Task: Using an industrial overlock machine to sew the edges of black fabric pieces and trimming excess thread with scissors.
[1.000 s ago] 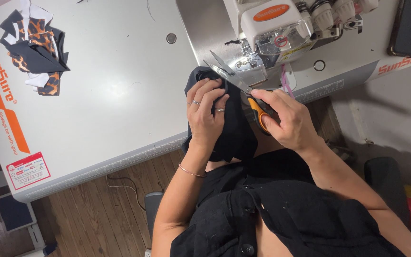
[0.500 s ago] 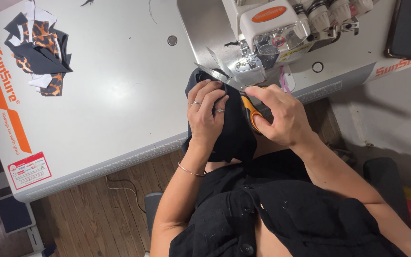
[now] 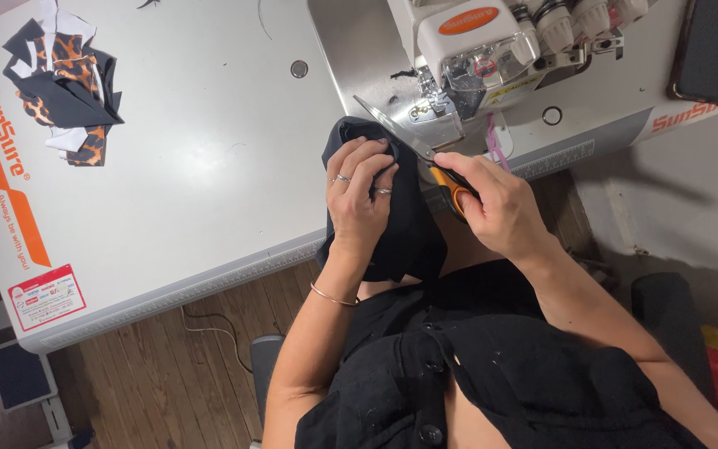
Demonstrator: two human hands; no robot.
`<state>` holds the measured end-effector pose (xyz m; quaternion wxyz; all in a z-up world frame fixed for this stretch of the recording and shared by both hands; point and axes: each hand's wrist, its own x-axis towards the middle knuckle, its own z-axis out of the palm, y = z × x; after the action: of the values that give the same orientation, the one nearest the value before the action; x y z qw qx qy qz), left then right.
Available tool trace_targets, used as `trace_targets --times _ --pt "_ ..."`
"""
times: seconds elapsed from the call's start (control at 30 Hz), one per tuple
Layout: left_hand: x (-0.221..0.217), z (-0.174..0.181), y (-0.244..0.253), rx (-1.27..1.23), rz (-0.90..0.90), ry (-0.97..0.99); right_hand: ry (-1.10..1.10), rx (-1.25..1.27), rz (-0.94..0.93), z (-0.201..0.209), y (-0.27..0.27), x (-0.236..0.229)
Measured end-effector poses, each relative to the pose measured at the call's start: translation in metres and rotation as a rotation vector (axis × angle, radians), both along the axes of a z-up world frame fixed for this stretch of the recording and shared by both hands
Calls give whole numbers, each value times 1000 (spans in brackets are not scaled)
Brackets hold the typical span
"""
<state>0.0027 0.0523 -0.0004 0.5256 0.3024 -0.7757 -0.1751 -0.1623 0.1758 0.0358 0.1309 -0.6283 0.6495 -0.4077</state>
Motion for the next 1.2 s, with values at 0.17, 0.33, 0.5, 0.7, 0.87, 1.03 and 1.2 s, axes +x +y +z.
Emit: trace_targets --times 0.17,0.33,0.5,0.7,0.87,1.03,1.2 --pt "-1 -3 -3 -7 -10 1 -44 -293 -77 -17 41 -20" --pt "3 4 -2 -32 -124 8 -355 -212 -197 -40 102 -56" --pt "2 8 -3 -32 -128 14 46 -73 -118 -35 96 -48" --pt "2 26 -8 69 -63 -118 -225 -393 -507 -36 81 -103" --pt "-3 25 -16 -65 10 -272 294 210 -765 -85 49 -188" --pt "1 31 -21 -32 37 -403 534 316 -618 -66 43 -187" --pt "-2 52 -29 -15 21 -505 297 -247 -73 11 0 -42"
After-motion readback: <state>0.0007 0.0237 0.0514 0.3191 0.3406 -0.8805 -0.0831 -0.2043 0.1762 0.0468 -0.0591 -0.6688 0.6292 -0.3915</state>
